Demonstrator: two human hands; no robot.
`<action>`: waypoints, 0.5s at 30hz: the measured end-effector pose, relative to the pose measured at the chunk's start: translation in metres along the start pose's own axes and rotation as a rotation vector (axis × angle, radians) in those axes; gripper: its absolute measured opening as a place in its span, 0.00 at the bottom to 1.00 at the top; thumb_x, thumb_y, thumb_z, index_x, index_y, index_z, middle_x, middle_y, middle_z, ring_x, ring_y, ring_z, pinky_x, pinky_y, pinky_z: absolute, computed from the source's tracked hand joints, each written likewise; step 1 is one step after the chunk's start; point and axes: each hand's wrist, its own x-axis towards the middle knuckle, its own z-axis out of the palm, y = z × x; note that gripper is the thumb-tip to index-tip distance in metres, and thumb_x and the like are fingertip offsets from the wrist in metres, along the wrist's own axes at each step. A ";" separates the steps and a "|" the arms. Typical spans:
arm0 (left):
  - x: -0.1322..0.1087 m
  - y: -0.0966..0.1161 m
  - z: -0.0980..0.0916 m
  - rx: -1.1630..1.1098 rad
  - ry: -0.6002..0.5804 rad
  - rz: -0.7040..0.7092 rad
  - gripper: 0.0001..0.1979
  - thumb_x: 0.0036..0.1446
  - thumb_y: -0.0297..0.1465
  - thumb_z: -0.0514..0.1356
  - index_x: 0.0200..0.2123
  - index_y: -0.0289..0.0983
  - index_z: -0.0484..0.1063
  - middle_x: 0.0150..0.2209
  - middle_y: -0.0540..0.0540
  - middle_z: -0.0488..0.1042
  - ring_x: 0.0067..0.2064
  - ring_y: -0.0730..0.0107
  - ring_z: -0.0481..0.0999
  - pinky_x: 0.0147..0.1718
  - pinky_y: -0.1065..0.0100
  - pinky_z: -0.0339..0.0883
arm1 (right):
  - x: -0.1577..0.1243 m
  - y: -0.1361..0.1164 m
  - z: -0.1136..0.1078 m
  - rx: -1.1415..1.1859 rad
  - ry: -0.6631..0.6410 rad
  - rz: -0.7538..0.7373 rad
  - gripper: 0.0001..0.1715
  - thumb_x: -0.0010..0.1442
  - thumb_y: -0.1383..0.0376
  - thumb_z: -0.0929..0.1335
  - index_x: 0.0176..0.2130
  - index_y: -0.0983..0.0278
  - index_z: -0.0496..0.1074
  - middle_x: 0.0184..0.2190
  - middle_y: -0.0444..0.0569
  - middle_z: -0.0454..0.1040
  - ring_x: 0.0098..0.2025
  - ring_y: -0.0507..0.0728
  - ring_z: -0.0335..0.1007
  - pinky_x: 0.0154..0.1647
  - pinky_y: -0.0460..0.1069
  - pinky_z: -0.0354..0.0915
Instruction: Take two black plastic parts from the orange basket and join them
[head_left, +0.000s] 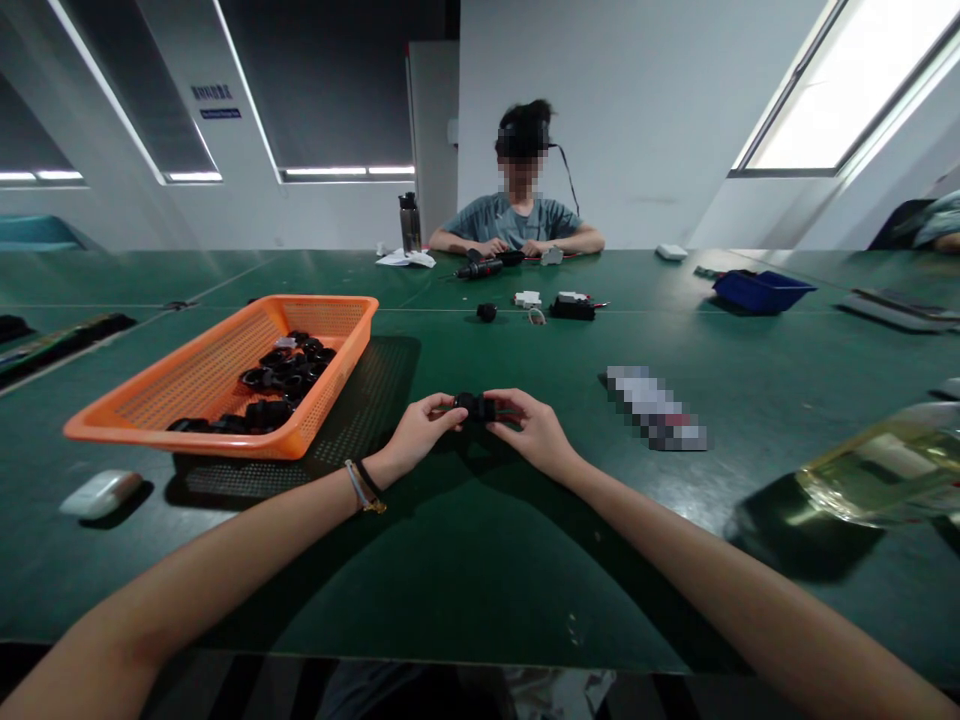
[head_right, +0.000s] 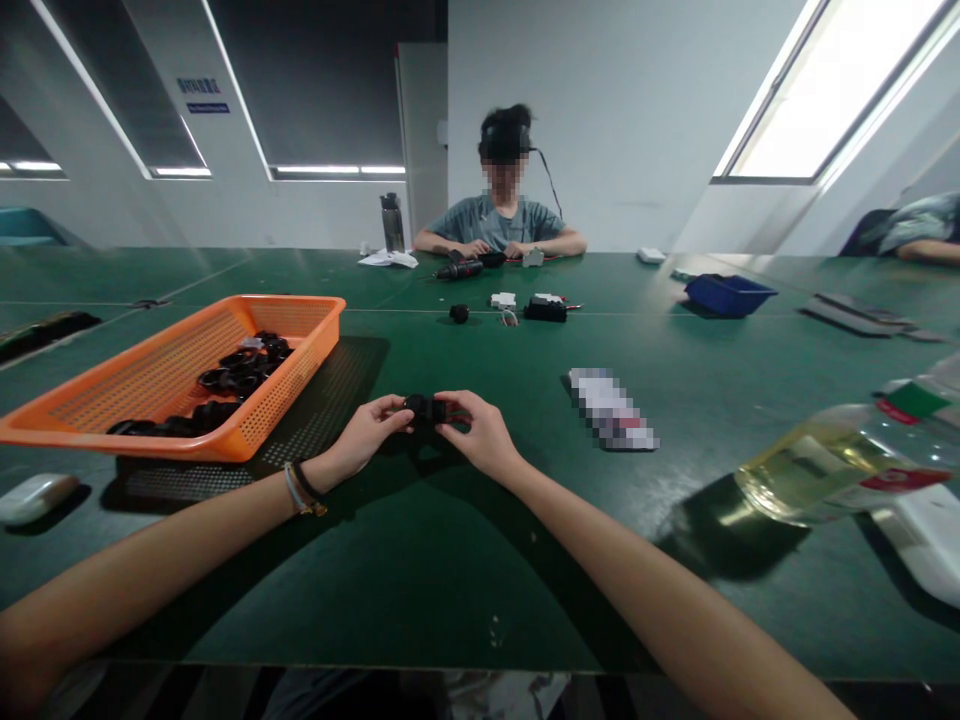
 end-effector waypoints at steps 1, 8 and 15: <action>0.001 0.000 0.000 -0.027 0.006 -0.026 0.13 0.40 0.34 0.64 0.30 0.33 0.69 0.28 0.52 0.70 0.27 0.78 0.70 0.31 0.72 0.64 | 0.000 0.001 0.000 -0.005 0.010 0.003 0.18 0.48 0.68 0.67 0.42 0.62 0.67 0.40 0.49 0.71 0.41 0.53 0.69 0.44 0.51 0.68; 0.001 0.004 0.003 -0.128 0.011 -0.095 0.13 0.38 0.31 0.66 0.31 0.32 0.75 0.32 0.48 0.75 0.33 0.72 0.73 0.40 0.66 0.67 | 0.000 0.004 -0.001 -0.029 0.031 -0.007 0.17 0.48 0.68 0.67 0.41 0.63 0.68 0.38 0.48 0.72 0.39 0.53 0.70 0.45 0.52 0.67; 0.001 0.007 0.004 -0.143 0.014 -0.123 0.15 0.36 0.31 0.67 0.31 0.31 0.76 0.32 0.47 0.76 0.34 0.71 0.74 0.43 0.64 0.66 | 0.001 0.001 -0.001 -0.116 0.046 0.015 0.17 0.49 0.67 0.67 0.42 0.64 0.69 0.37 0.49 0.73 0.37 0.54 0.71 0.43 0.53 0.68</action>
